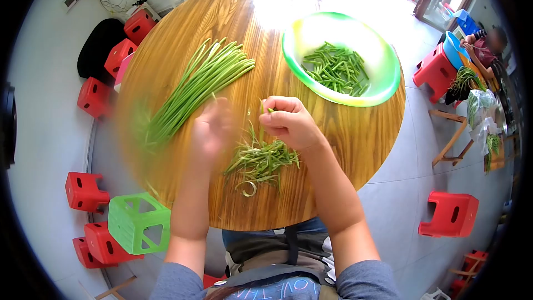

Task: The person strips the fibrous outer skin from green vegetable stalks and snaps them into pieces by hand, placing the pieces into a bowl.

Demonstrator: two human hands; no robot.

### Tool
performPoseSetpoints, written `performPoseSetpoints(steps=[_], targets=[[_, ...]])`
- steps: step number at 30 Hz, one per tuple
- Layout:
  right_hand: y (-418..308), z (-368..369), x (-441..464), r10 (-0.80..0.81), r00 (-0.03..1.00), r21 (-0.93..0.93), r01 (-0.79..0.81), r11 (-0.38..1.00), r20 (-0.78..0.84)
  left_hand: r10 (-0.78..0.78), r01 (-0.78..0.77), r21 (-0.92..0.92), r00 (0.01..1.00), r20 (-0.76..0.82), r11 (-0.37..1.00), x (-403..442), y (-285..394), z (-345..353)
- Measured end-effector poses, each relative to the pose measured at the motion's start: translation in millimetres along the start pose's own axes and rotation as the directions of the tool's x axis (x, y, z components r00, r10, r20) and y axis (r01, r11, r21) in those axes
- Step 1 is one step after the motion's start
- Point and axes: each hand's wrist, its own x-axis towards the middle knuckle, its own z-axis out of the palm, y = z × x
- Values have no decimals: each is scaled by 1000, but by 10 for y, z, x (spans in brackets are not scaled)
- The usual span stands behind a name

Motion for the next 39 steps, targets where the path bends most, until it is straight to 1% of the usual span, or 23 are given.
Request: performPoseSetpoints(steps=[1, 2, 3, 5, 6, 8, 9, 10, 11, 13, 15, 16, 18, 19, 22, 25, 28, 30, 31, 33, 35, 36, 39], targets=[[-55, 4, -14, 52, 998, -31, -51, 998, 37, -4, 5, -51, 1000, 13, 999, 0, 49, 31], [-160, 8, -37, 176, 983, -428, -137, 893, 53, 54, -47, 68, 992, -116, 997, -34, 51, 80], [-149, 1, -10, 186, 982, -599, -121, 792, 47, 49, -37, 130, 994, -95, 991, -103, 65, 188], [-31, -15, 54, 198, 980, -860, -79, 505, 26, 29, -14, 255, 998, -57, 967, -202, 67, 296], [22, 51, 81, 49, 994, -774, 42, 631, 94, 15, -14, 267, 1000, -1, 964, -198, 50, 273], [-17, 177, 56, 9, 996, -598, -61, 799, -90, -13, -21, 284, 993, 115, 959, -160, 11, 214], [-60, 231, 50, 6, 984, -492, -95, 866, -179, -30, -14, 328, 991, 129, 944, -170, -3, 230], [11, 157, 84, 6, 968, -471, -127, 873, -250, -47, -8, 372, 989, 140, 928, -189, -24, 257], [18, 155, 92, 8, 968, -501, -136, 855, -250, -65, -2, 415, 987, 149, 910, -198, -46, 273], [38, 158, 102, 10, 968, -557, -153, 816, -252, -15, -84, 518, 983, 184, 851, -170, -97, 259], [92, 104, 96, 6, 988, -564, -93, 820, -154, 9, -98, 530, 986, 168, 842, -170, -108, 270], [108, 87, 94, 5, 995, -565, -63, 822, -103, 12, -81, 469, 989, 147, 880, -174, -90, 268], [71, 93, 74, 5, 987, -678, -112, 726, -158, 15, -49, 339, 995, 103, 940, -187, -40, 264], [53, 97, 68, 0, 983, -728, -137, 672, -186, 7, -39, 348, 995, 95, 937, -189, -35, 269], [59, 69, 84, -92, 963, -729, -128, 673, -254, -24, -4, 386, 997, 68, 922, -204, -47, 320], [49, 111, 66, -137, 975, -579, 10, 815, -175, -53, 34, 434, 998, 31, 900, -228, -74, 378], [38, 166, 91, -95, 973, -553, -39, 833, -212, -66, 53, 466, 998, 11, 883, -215, -79, 360], [14, 155, 97, -66, 948, -490, -101, 866, -312, -74, 60, 495, 997, 8, 867, -222, -67, 372], [-9, 174, 100, -48, 931, -455, -130, 881, -361, -35, -5, 550, 997, 63, 835, -202, -96, 328], [34, 219, 98, -127, 945, -480, -36, 877, -303, 29, -138, 641, 984, 178, 755, -155, -183, 260], [164, 148, 129, -147, 966, -479, 27, 877, -214, -66, -2, 572, 993, 99, 820, -187, -180, 319], [113, 193, 111, -127, 960, -436, 6, 900, -250, -117, 66, 532, 991, 63, 844, -213, -173, 374], [56, 143, 111, -157, 887, -395, -31, 918, -433, -51, 65, 625, 998, -40, 778, -232, -211, 457]])
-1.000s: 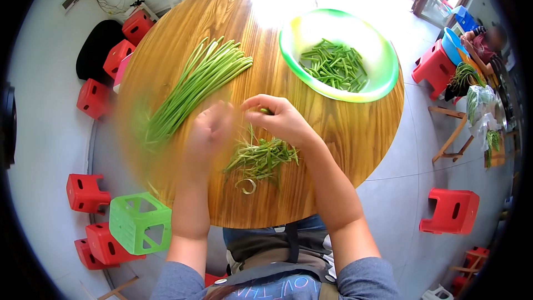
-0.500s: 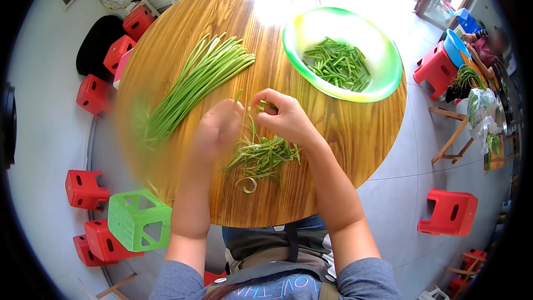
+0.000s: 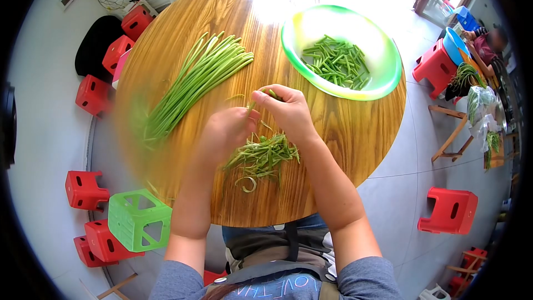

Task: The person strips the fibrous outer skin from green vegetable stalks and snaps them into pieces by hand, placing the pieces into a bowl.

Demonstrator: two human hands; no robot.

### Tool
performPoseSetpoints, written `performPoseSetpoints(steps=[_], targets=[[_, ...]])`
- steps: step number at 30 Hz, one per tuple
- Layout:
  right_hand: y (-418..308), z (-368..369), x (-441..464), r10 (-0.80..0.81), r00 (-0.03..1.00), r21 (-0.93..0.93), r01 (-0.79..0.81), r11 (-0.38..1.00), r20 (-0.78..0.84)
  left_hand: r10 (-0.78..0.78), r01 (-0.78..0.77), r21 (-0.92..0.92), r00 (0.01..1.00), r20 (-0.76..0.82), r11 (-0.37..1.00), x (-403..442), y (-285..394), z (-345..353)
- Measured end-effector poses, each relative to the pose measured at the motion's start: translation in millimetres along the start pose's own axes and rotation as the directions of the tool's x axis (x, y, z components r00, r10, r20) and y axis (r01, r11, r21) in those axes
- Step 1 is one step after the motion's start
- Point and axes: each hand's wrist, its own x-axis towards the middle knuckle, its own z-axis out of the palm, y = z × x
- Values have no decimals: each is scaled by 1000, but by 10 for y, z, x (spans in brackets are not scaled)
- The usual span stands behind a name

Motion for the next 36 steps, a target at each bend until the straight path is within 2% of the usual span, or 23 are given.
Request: performPoseSetpoints(steps=[3, 7, 10, 12, 13, 16, 20, 23, 26, 27, 29, 30, 31, 32, 33, 36], targets=[[0, 6, 5, -7, 1000, -28, 6, 1000, -3, 29, -36, 135, 998, 51, 990, 10, -27, -46], [7, 7, -3, -41, 999, -78, 40, 996, -15, 80, -89, 205, 996, 50, 975, -2, -47, -42], [48, 32, 0, -139, 990, -95, 137, 986, -10, 112, -112, 265, 994, 17, 958, -5, -39, -27], [114, 40, 6, -482, 874, -338, 470, 815, 55, 150, -129, 336, 988, -38, 933, 1, -27, -7], [144, 49, 2, -622, 774, -440, 603, 665, 120, 155, -131, 301, 986, -58, 944, -10, -25, 12], [209, 142, -31, -770, 610, -493, 737, 463, 188, 155, -135, 190, 984, -92, 972, -38, -39, 28], [190, 110, -43, -758, 576, -549, 758, 354, 306, 138, -134, 53, 986, -88, 990, 129, -229, -123], [236, 156, -37, -776, 528, -508, 800, 318, 346, 105, -112, -89, 991, -80, 990, 157, -284, -215], [285, 173, -37, -765, 564, -469, 791, 393, 310, 49, -72, -262, 995, -91, 962, 103, -210, -123], [274, 193, -35, -761, 613, -447, 753, 482, 213, 29, -60, -318, 994, -101, 946, 75, -159, -78], [231, 230, -39, -714, 699, -373, 668, 644, 20, 161, -175, -185, 983, -88, 967, 47, -97, -56], [200, 216, -49, -488, 873, -115, 483, 868, -17, 224, -232, -118, 972, -76, 965, 35, -76, -51], [159, 182, -57, -222, 975, 149, 216, 965, 24, 241, -245, -116, 969, -52, 962, 23, -51, -41], [138, 155, -60, 45, 990, 381, -93, 920, 134, 255, -257, -114, 966, -27, 960, 9, -25, -37], [178, 137, -43, 32, 966, 544, -172, 821, 256, 268, -267, -111, 963, -2, 957, -5, -15, -45], [233, 104, -7, -10, 936, 659, -241, 713, 353, 223, -206, -130, 966, 134, 970, -23, 2, -105]])
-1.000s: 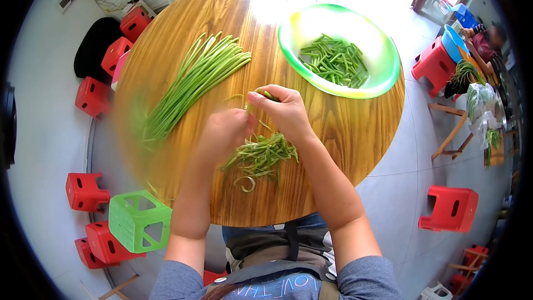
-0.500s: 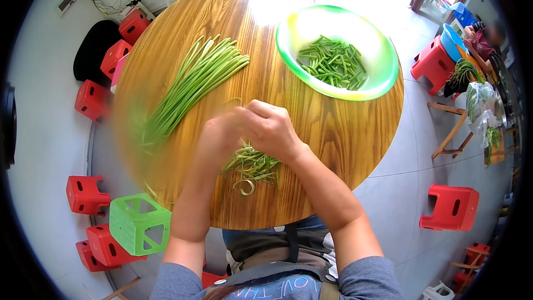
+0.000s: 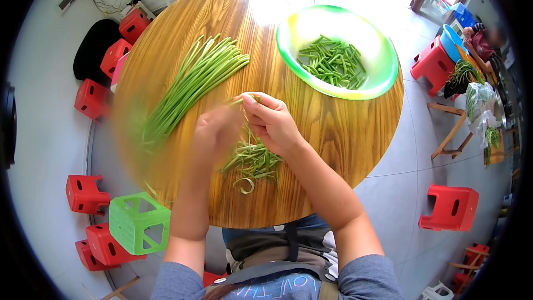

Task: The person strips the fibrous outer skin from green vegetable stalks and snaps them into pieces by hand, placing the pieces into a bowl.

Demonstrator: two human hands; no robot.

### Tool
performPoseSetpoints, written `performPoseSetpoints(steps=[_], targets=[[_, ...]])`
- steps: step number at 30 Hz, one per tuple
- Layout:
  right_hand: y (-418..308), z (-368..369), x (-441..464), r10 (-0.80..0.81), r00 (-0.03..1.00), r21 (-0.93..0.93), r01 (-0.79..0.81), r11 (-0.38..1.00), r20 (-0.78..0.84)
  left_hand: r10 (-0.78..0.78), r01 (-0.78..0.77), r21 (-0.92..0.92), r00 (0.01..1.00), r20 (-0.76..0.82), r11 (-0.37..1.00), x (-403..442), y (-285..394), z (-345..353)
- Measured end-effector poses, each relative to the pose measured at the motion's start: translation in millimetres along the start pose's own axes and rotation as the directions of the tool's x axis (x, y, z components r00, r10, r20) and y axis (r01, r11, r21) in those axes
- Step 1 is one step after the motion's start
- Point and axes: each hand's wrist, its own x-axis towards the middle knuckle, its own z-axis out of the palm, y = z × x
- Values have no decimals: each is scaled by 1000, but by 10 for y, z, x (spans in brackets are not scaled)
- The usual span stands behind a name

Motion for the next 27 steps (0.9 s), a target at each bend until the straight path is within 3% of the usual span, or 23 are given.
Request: performPoseSetpoints(steps=[3, 6, 9, 12, 15, 18, 21, 24, 25, 27], targets=[[-2, 61, -15, 12, 1000, -189, -10, 982, 9, -168, 168, 1, 984, -59, 986, 3, 8, 49], [-14, -107, 22, 117, 988, -92, -107, 990, 105, -102, 106, 19, 982, -159, 994, 45, -48, -3], [6, -135, 23, 146, 957, -36, -141, 989, 251, -17, 63, 187, 971, -240, 980, 22, 16, 45], [-22, -34, 2, 147, 982, 0, -148, 989, 116, 290, -125, 455, 905, -312, 882, 18, -98, 36], [16, 51, 26, 80, 997, 79, -79, 994, -13, 465, -191, 631, 832, -302, 752, 22, -114, 60], [41, 41, 21, 205, 978, 182, -195, 964, -41, 592, -232, 737, 759, -272, 635, 34, -122, 100], [7, 77, 7, 232, 945, 187, -191, 964, -229, 523, -119, 688, 745, -414, 716, 87, -99, 11], [-219, 172, -77, 11, 975, 7, -9, 1000, -220, 517, -163, 600, 707, -483, 783, 286, -245, -315], [-372, 291, -143, -114, 969, -107, 93, 990, -219, 563, -69, 762, 717, -411, 644, 255, -201, -271], [-717, 425, -190, -382, 906, -335, 308, 891, -183, 656, -22, 949, 727, -200, 313, 382, -395, -424]])
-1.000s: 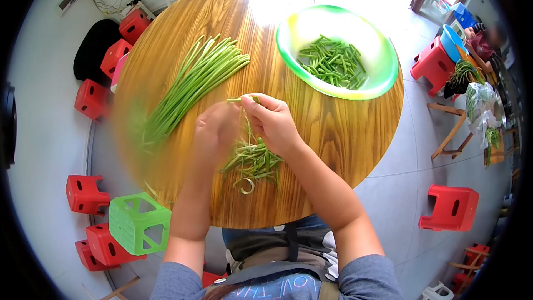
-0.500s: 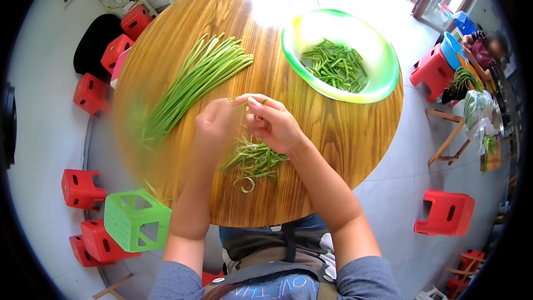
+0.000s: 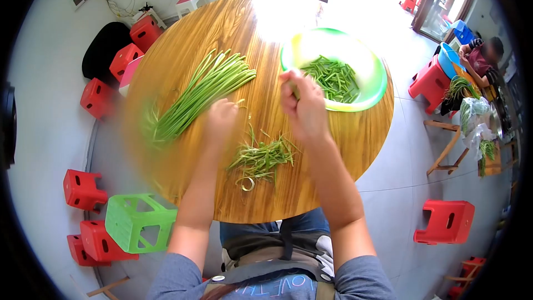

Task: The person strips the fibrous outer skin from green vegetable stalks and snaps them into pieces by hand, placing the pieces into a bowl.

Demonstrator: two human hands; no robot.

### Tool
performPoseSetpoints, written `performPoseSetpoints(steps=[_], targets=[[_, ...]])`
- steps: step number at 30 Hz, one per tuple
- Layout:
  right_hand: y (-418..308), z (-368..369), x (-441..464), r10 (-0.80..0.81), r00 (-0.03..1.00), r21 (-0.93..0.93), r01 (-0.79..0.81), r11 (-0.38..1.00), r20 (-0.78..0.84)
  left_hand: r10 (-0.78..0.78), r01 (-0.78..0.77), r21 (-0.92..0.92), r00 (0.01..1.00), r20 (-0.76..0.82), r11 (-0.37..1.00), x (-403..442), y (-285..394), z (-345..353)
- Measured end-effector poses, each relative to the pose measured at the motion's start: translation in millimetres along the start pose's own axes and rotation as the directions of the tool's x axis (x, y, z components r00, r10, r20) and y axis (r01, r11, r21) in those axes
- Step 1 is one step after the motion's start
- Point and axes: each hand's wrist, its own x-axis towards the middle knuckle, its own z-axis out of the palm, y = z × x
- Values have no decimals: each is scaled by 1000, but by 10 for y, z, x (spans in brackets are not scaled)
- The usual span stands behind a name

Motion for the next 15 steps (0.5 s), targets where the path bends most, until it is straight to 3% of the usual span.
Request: performPoseSetpoints(steps=[1, 3, 5, 6, 8, 9, 11, 12, 13, 14, 15], targets=[[-119, 9, 110, -169, 973, -174, 141, 975, -157, 111, -114, 151, 993, 23, 982, -2, 4, 41], [-324, -269, 381, -419, 892, -661, 212, 720, -170, -4, 18, -36, 937, 350, 999, -33, 117, 28], [-371, -662, 602, -474, 877, -969, 182, 164, 85, -51, 202, -156, 750, 659, 967, -78, 388, -95], [-351, -770, 522, -539, 816, -971, 241, -12, 209, -81, 363, -195, 622, 779, 911, -139, 584, -231], [-346, -854, 377, -591, 641, -870, 321, -375, 491, 213, -153, -150, 768, 604, 977, -289, 598, -341], [-375, -765, 189, -593, 680, -898, 384, -215, 432, 374, -394, -75, 770, 517, 916, -404, 584, -427], [-318, -697, -221, -519, 794, -912, 405, 63, 317, 371, -207, -358, 792, 486, 911, -570, 824, -919], [-245, -737, -394, -446, 857, -916, 364, 169, 258, 325, 104, -542, 702, 634, 834, -667, 779, -1164], [-156, -779, -530, -431, 849, -893, 412, 180, 305, 333, 422, -612, 566, 754, 669, -789, 667, -1417], [-59, -825, -630, -421, 836, -868, 459, 188, 351, 433, 522, -671, 514, 740, 527, -1002, 367, -1543], [19, -871, -701, -397, 846, -839, 476, 263, 355, 416, 624, -638, 486, 769, 451, -1233, 210, -1738]])
